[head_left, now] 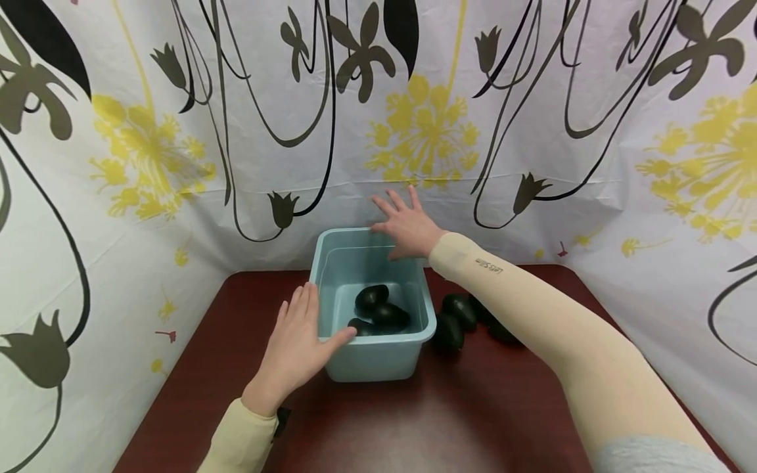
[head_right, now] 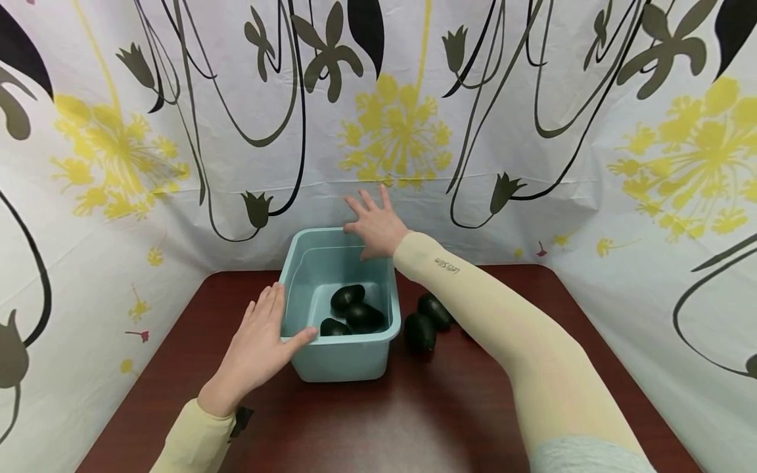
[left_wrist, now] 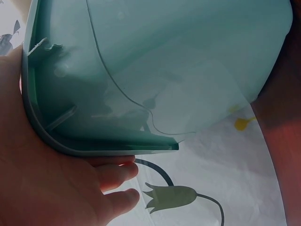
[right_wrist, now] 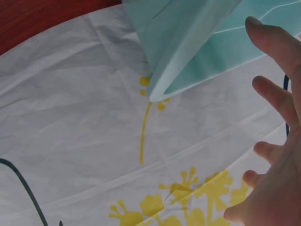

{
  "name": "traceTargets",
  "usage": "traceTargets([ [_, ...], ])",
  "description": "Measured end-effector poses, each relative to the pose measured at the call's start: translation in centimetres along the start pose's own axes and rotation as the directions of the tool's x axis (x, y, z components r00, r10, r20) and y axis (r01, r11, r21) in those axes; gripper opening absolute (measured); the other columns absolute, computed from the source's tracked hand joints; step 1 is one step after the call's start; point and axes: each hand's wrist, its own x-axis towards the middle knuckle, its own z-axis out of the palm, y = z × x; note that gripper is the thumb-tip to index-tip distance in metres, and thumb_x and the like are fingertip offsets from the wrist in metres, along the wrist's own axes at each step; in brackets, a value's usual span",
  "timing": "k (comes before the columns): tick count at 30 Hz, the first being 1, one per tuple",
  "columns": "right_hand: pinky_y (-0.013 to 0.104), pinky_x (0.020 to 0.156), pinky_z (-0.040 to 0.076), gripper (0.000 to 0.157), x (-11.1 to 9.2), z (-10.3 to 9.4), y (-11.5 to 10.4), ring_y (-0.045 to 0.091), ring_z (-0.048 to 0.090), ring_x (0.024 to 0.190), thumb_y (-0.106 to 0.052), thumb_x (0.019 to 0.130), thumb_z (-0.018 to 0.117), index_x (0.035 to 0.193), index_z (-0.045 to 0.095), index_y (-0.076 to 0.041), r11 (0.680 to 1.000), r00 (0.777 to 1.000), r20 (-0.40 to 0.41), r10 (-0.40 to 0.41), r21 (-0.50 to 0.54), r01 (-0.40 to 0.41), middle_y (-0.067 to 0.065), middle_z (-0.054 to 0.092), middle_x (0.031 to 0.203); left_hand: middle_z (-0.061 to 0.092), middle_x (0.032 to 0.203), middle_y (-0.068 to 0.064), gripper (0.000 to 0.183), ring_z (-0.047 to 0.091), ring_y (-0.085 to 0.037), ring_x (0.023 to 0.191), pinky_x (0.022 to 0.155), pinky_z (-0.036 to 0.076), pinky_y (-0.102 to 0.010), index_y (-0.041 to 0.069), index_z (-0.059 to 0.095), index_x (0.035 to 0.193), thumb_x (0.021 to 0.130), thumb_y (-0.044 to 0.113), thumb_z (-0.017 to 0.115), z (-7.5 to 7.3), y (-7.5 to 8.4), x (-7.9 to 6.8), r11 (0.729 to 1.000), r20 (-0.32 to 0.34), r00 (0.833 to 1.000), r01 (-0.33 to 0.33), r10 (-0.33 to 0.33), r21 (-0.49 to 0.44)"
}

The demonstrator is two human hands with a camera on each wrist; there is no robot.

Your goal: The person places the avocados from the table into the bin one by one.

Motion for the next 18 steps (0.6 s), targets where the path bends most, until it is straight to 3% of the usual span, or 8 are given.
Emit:
traceTargets([
  [4, 0.071, 0.113, -0.002, 0.072, -0.7, -0.4, 0.2, 0.044, 0.005, 0.151, -0.057, 0.075, 0.084, 0.140, 0.062, -0.033, 1.000, 1.000, -0.011, -0.006, -0.026, 0.005, 0.014, 0.013, 0.167, 0.016, 0.165, -0.017, 0.117, 0.013, -0.033, 0.152, 0.120, 0.014, -0.057, -0.002, 0.019, 0.159, 0.085, 0.086, 0.041, 0.0, 0.0, -0.1, 1.000, 0.004, 1.000, 0.004, -0.004, -0.001],
  [12, 0.073, 0.112, -0.002, 0.076, -1.6, -1.3, 0.4, 0.043, -0.001, 0.151, -0.062, 0.074, 0.082, 0.141, 0.059, -0.036, 0.998, 0.999, 0.043, 0.024, -0.062, -0.022, 0.012, 0.006, 0.168, 0.014, 0.166, -0.017, 0.118, 0.012, -0.034, 0.152, 0.120, 0.013, -0.056, -0.001, 0.017, 0.159, 0.084, 0.087, 0.041, -0.1, 0.0, -0.1, 1.000, 0.009, 1.000, 0.015, -0.015, -0.007],
  [18, 0.072, 0.112, -0.006, 0.074, -2.8, -1.3, 0.9, 0.044, 0.001, 0.151, -0.060, 0.074, 0.083, 0.140, 0.061, -0.034, 0.999, 1.000, 0.010, 0.022, -0.045, -0.022, 0.012, 0.008, 0.168, 0.014, 0.166, -0.017, 0.118, 0.011, -0.034, 0.152, 0.120, 0.012, -0.056, -0.001, 0.016, 0.160, 0.084, 0.087, 0.040, 0.0, 0.1, 0.0, 1.000, 0.015, 1.000, 0.016, -0.016, -0.010],
])
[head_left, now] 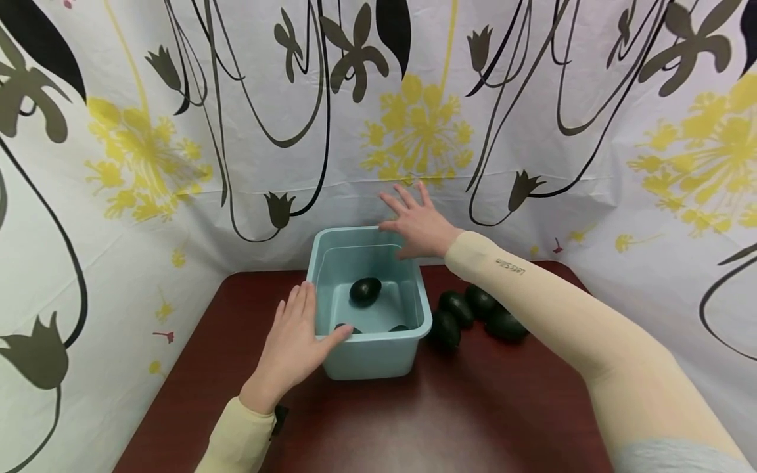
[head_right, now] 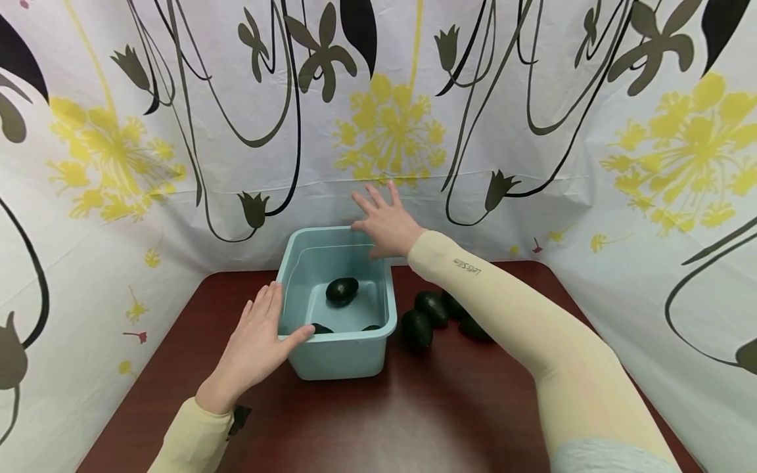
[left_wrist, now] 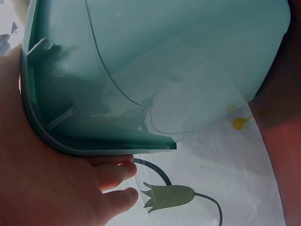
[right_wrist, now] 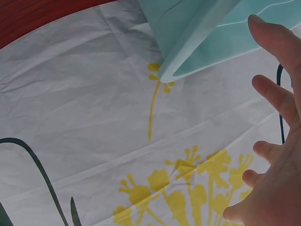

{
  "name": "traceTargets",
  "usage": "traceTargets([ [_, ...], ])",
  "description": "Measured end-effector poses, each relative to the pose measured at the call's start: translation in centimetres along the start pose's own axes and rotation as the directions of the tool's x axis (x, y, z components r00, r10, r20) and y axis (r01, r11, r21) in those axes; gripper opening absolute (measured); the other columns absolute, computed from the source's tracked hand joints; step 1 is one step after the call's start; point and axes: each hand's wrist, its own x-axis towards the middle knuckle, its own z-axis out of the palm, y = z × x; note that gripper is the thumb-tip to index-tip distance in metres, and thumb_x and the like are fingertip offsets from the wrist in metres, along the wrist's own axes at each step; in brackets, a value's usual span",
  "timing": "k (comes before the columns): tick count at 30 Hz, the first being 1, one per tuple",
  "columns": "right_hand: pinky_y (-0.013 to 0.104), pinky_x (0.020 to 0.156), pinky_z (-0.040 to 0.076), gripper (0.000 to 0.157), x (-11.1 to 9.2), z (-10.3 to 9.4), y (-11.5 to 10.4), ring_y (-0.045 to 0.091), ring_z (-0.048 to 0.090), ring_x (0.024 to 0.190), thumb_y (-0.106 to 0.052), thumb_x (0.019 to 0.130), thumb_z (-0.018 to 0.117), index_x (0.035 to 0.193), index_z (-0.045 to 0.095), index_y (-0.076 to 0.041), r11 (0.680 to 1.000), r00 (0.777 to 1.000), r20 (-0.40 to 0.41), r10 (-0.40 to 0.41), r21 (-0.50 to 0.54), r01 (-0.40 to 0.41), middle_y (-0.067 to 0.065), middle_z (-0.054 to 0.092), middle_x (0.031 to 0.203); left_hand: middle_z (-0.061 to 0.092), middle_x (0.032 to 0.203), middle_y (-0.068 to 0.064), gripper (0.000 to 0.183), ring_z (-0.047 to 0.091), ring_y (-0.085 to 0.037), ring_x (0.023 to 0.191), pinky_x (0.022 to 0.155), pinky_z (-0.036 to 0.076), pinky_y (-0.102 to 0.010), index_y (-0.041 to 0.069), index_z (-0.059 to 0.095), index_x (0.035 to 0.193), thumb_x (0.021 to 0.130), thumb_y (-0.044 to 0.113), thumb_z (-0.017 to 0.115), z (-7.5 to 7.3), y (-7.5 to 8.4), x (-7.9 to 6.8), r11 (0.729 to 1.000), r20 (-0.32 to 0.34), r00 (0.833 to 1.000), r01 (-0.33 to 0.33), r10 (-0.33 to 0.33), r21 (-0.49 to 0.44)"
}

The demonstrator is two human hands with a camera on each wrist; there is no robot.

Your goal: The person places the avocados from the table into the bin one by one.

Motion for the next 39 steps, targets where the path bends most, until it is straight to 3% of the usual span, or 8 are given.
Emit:
traceTargets([
  [7, 0.074, 0.111, -0.001, 0.076, -1.5, -0.7, 0.3, 0.044, 0.002, 0.151, -0.060, 0.072, 0.084, 0.139, 0.062, -0.033, 1.000, 1.000, -0.023, 0.009, 0.017, -0.009, 0.013, 0.009, 0.168, 0.014, 0.166, -0.017, 0.119, 0.011, -0.034, 0.153, 0.120, 0.012, -0.056, -0.001, 0.017, 0.159, 0.084, 0.087, 0.040, 0.0, 0.0, 0.0, 1.000, -0.005, 1.000, -0.002, 0.002, 0.006],
  [14, 0.071, 0.111, -0.010, 0.075, -2.7, -1.1, 1.0, 0.041, 0.000, 0.152, -0.060, 0.073, 0.084, 0.140, 0.061, -0.032, 0.999, 0.998, -0.060, 0.029, 0.048, -0.026, 0.012, 0.008, 0.168, 0.013, 0.166, -0.016, 0.118, 0.010, -0.033, 0.153, 0.120, 0.011, -0.055, 0.000, 0.016, 0.160, 0.084, 0.087, 0.040, 0.0, 0.0, 0.0, 1.000, -0.006, 1.000, -0.007, 0.007, 0.007],
  [24, 0.071, 0.111, -0.010, 0.072, -5.3, -1.0, 1.6, 0.039, -0.003, 0.152, -0.061, 0.077, 0.080, 0.138, 0.064, -0.029, 0.998, 0.994, -0.112, 0.008, 0.065, -0.001, 0.013, 0.011, 0.167, 0.013, 0.166, -0.016, 0.119, 0.011, -0.034, 0.153, 0.120, 0.012, -0.057, -0.001, 0.017, 0.159, 0.084, 0.087, 0.041, 0.1, 0.0, 0.0, 1.000, -0.010, 1.000, -0.012, 0.012, 0.003],
  [30, 0.071, 0.112, -0.009, 0.077, -7.2, -0.9, 1.9, 0.043, 0.003, 0.151, -0.063, 0.073, 0.082, 0.139, 0.064, -0.028, 1.000, 0.993, -0.120, -0.005, 0.000, 0.005, 0.015, 0.012, 0.167, 0.015, 0.166, -0.016, 0.118, 0.012, -0.034, 0.152, 0.120, 0.013, -0.057, -0.001, 0.017, 0.159, 0.084, 0.086, 0.042, 0.4, -0.1, -0.1, 1.000, -0.015, 1.000, -0.013, 0.012, -0.011],
  [39, 0.070, 0.112, -0.010, 0.081, -10.7, -0.4, 2.2, 0.043, 0.001, 0.151, -0.062, 0.071, 0.084, 0.140, 0.063, -0.024, 0.998, 0.993, -0.115, 0.007, -0.057, -0.014, 0.016, 0.010, 0.167, 0.014, 0.166, -0.017, 0.118, 0.013, -0.034, 0.152, 0.119, 0.013, -0.057, -0.002, 0.018, 0.159, 0.084, 0.086, 0.042, 0.3, -0.1, 0.0, 1.000, -0.024, 1.000, -0.020, 0.020, -0.002],
])
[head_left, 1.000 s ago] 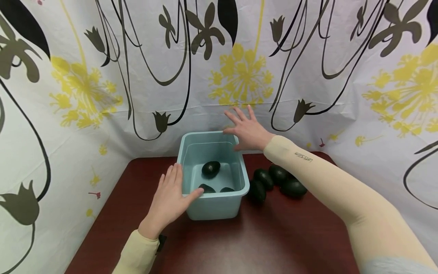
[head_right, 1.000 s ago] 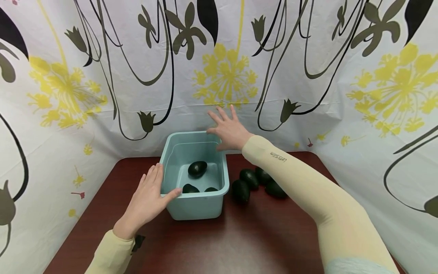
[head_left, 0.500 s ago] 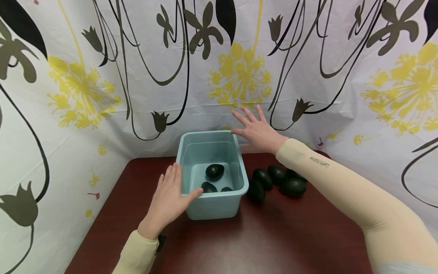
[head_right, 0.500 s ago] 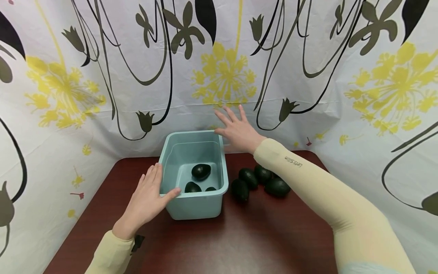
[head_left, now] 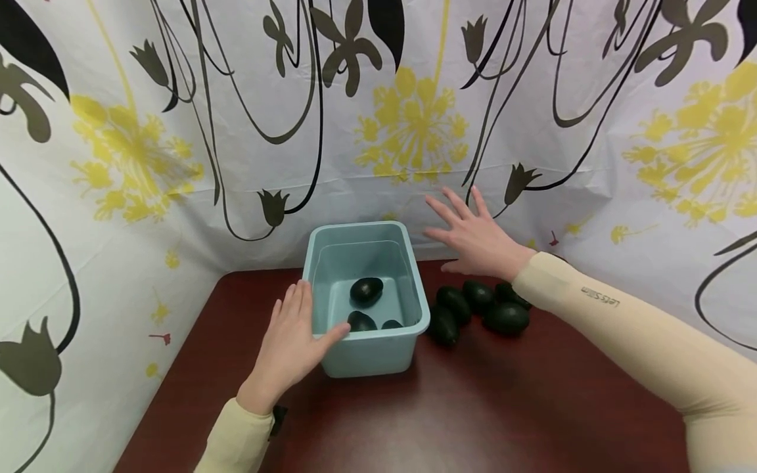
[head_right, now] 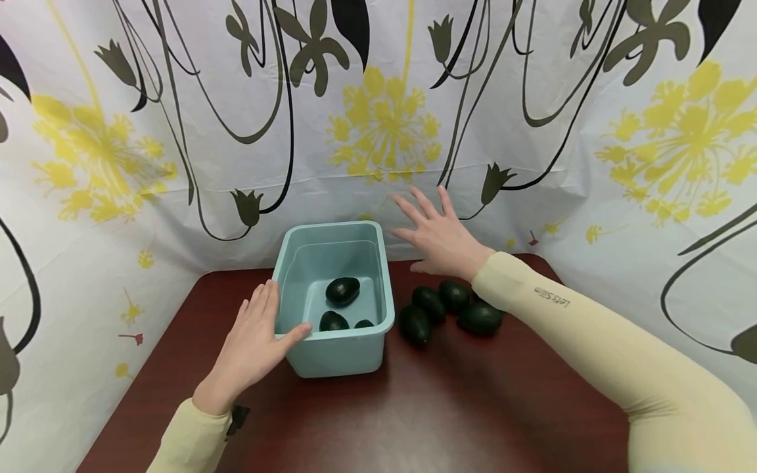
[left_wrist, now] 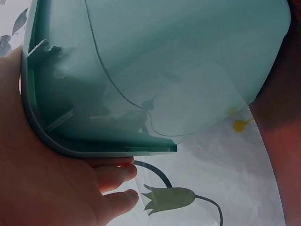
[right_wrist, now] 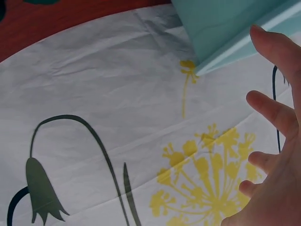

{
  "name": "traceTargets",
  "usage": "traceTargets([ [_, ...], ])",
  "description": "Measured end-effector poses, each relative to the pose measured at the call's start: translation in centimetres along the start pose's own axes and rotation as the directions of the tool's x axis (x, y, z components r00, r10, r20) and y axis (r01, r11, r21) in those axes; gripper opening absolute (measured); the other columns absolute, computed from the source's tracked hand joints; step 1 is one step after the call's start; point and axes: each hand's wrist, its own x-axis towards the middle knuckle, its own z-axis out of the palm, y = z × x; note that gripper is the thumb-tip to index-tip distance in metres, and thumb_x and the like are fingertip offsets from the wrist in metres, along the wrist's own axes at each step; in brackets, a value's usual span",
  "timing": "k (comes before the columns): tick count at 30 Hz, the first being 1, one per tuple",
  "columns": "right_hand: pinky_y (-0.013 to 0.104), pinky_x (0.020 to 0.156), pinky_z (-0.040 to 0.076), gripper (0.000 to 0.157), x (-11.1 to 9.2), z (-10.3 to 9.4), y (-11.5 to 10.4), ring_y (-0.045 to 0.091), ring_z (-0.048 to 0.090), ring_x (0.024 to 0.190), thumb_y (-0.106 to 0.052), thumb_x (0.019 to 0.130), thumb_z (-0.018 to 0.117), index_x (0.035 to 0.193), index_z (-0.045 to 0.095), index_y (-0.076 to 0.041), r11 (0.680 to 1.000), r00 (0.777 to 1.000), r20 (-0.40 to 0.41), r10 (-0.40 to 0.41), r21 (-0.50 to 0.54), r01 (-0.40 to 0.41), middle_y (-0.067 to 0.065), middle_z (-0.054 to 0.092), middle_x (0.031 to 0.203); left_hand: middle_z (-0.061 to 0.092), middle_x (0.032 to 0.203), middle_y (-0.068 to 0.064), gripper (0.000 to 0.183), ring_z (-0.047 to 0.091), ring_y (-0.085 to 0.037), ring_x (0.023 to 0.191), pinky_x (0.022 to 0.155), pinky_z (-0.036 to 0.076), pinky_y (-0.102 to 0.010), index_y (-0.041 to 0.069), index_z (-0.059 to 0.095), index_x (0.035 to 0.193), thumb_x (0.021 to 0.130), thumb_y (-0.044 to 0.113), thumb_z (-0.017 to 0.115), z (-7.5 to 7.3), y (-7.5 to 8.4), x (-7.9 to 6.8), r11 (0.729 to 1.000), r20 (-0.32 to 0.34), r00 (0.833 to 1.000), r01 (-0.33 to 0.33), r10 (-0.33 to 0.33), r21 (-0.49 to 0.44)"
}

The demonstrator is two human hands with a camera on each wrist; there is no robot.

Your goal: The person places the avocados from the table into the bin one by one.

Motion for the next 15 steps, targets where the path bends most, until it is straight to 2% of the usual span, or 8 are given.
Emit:
traceTargets([
  [6, 0.072, 0.112, -0.005, 0.078, -2.3, 0.9, -0.4, 0.045, 0.005, 0.151, -0.059, 0.069, 0.086, 0.135, 0.067, -0.021, 1.000, 1.000, 0.003, -0.014, 0.010, 0.014, 0.018, 0.015, 0.166, 0.017, 0.165, -0.018, 0.118, 0.014, -0.035, 0.152, 0.119, 0.015, -0.058, -0.002, 0.018, 0.159, 0.084, 0.086, 0.042, 0.1, -0.1, 0.0, 1.000, -0.001, 1.000, 0.001, -0.001, 0.003],
  [15, 0.075, 0.110, 0.002, 0.070, -4.6, 3.6, -2.3, 0.048, 0.016, 0.148, -0.058, 0.068, 0.087, 0.125, 0.072, -0.021, 0.997, 1.000, -0.009, -0.020, 0.079, 0.020, 0.021, 0.029, 0.160, 0.014, 0.166, -0.016, 0.117, 0.011, -0.034, 0.153, 0.120, 0.012, -0.056, -0.001, 0.017, 0.160, 0.085, 0.086, 0.041, 0.1, -0.1, 0.1, 1.000, 0.014, 1.000, 0.003, -0.003, 0.011],
])
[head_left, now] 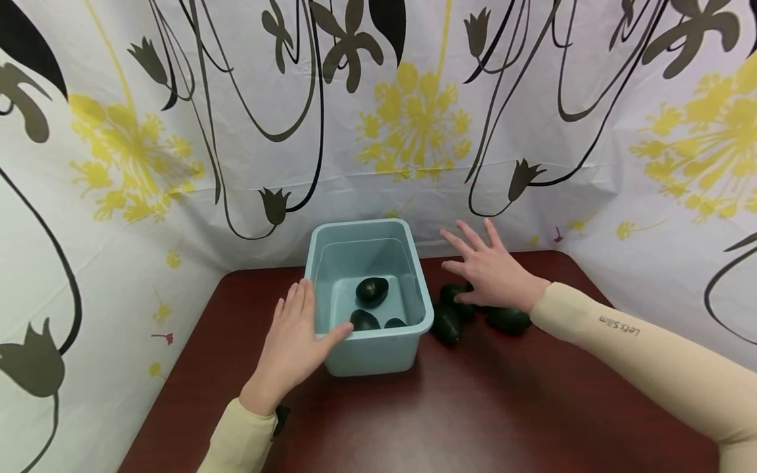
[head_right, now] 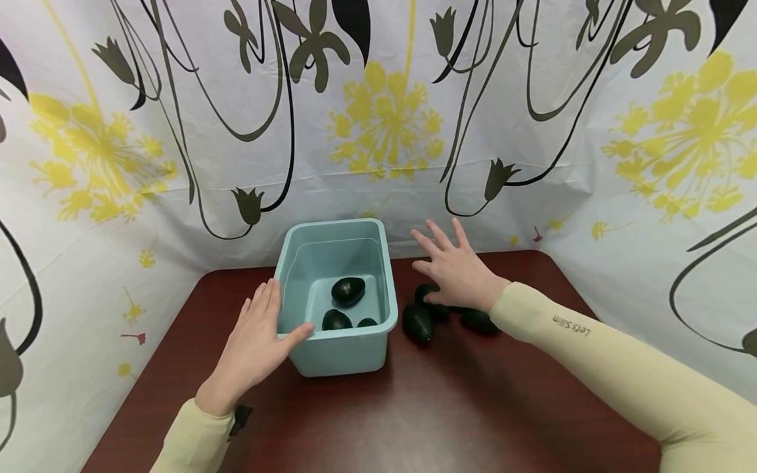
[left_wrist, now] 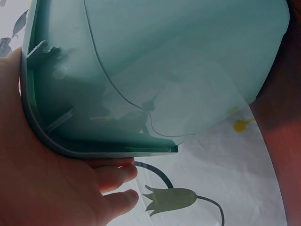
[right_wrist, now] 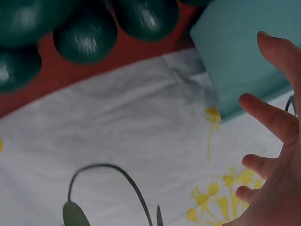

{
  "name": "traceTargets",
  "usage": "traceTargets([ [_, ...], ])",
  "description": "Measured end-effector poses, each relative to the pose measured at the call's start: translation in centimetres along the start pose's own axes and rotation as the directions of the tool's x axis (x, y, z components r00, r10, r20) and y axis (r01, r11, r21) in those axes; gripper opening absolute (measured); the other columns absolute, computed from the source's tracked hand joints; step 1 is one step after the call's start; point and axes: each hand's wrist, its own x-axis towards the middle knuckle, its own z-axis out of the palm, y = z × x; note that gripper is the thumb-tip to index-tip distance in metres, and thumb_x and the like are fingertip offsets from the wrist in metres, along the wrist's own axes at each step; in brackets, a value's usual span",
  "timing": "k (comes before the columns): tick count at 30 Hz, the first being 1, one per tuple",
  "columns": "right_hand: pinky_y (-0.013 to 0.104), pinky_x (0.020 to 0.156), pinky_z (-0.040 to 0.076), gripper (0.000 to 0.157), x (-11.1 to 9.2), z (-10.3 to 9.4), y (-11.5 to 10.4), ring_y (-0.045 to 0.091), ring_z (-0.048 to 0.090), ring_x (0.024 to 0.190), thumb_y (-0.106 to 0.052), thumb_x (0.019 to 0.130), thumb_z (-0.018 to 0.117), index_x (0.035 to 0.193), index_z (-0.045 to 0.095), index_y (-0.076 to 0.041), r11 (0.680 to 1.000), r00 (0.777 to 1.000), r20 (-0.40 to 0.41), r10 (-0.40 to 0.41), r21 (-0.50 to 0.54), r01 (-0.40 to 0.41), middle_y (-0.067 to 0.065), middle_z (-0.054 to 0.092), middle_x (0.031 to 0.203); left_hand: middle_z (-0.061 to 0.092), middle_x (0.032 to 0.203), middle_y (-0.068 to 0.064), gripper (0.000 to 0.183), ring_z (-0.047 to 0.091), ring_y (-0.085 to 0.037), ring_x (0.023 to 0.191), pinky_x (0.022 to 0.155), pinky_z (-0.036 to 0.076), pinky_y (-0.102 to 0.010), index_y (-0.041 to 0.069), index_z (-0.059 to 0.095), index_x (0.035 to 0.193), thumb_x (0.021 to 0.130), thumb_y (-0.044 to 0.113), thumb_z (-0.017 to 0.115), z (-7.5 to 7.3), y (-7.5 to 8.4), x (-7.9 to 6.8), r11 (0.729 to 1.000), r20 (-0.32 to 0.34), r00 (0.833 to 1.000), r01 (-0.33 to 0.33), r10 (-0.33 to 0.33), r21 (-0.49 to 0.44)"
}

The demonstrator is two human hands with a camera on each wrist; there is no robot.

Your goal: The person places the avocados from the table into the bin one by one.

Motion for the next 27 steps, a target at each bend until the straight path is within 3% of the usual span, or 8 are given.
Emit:
traceTargets([
  [18, 0.077, 0.109, 0.006, 0.062, -2.3, 4.1, -2.1, 0.047, 0.015, 0.148, -0.067, 0.075, 0.077, 0.114, 0.077, -0.020, 0.993, 0.995, 0.073, 0.062, 0.094, -0.069, 0.019, 0.035, 0.158, 0.014, 0.166, -0.017, 0.118, 0.010, -0.033, 0.153, 0.120, 0.011, -0.056, 0.000, 0.016, 0.160, 0.084, 0.086, 0.041, 0.2, -0.1, 0.0, 1.000, 0.002, 1.000, 0.009, -0.009, -0.013],
  [27, 0.076, 0.109, 0.009, 0.061, -2.7, 5.3, -3.6, 0.047, 0.016, 0.148, -0.072, 0.079, 0.070, 0.108, 0.079, -0.019, 0.993, 0.991, 0.102, 0.080, 0.073, -0.088, 0.020, 0.037, 0.157, 0.014, 0.166, -0.016, 0.118, 0.011, -0.034, 0.153, 0.120, 0.011, -0.056, 0.001, 0.016, 0.160, 0.084, 0.087, 0.041, 0.2, -0.3, 0.2, 1.000, -0.002, 1.000, 0.000, 0.000, -0.007],
])
